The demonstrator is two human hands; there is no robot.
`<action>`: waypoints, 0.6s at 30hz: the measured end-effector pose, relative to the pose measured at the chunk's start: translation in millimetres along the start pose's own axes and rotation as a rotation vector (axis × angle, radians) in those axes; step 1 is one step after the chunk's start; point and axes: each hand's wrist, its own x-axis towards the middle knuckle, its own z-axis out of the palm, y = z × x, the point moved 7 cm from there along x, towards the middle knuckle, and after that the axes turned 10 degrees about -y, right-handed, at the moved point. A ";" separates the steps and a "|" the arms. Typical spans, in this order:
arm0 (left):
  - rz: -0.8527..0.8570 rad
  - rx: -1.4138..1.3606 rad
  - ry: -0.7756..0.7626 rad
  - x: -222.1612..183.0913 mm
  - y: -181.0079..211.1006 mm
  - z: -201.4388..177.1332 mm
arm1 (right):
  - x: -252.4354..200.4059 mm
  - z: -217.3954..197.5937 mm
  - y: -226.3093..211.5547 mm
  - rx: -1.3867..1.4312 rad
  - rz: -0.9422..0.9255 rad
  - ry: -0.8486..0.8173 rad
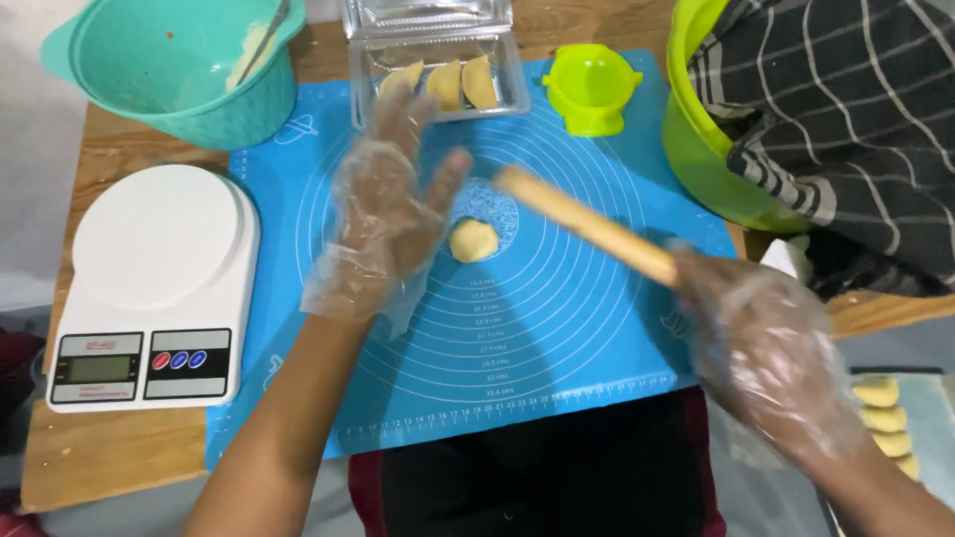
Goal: Rolling out small dough portions with a wooden rolling pin and cutting them into circular shapes using a plastic mold on a silicone mat.
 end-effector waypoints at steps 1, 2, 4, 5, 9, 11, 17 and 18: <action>0.003 -0.005 -0.002 1.3 5.0 -6.7 | 5.3 9.9 1.5 -0.002 0.006 -0.003; -0.028 0.000 -0.003 2.6 7.9 -14.0 | 7.4 14.6 -13.8 -0.362 -0.159 0.109; -0.059 0.013 0.013 6.1 4.7 -20.8 | 24.2 12.7 -38.2 -0.726 -0.326 0.243; -0.037 0.135 0.067 4.3 2.7 -20.4 | 38.0 4.9 -48.7 -0.692 -0.357 0.198; -0.026 0.356 0.089 5.9 -23.5 -6.6 | 100.0 -25.8 -66.4 0.445 -0.156 -0.169; -0.156 0.344 -0.167 9.5 -20.1 -4.2 | 111.8 1.8 -69.0 0.350 -0.273 -0.211; -0.179 0.462 -0.336 -0.8 -24.5 10.5 | 118.5 -3.2 -85.3 0.324 -0.433 -0.152; -0.072 0.494 -0.182 0.4 -24.8 11.3 | 122.8 0.7 -82.9 0.318 -0.353 -0.220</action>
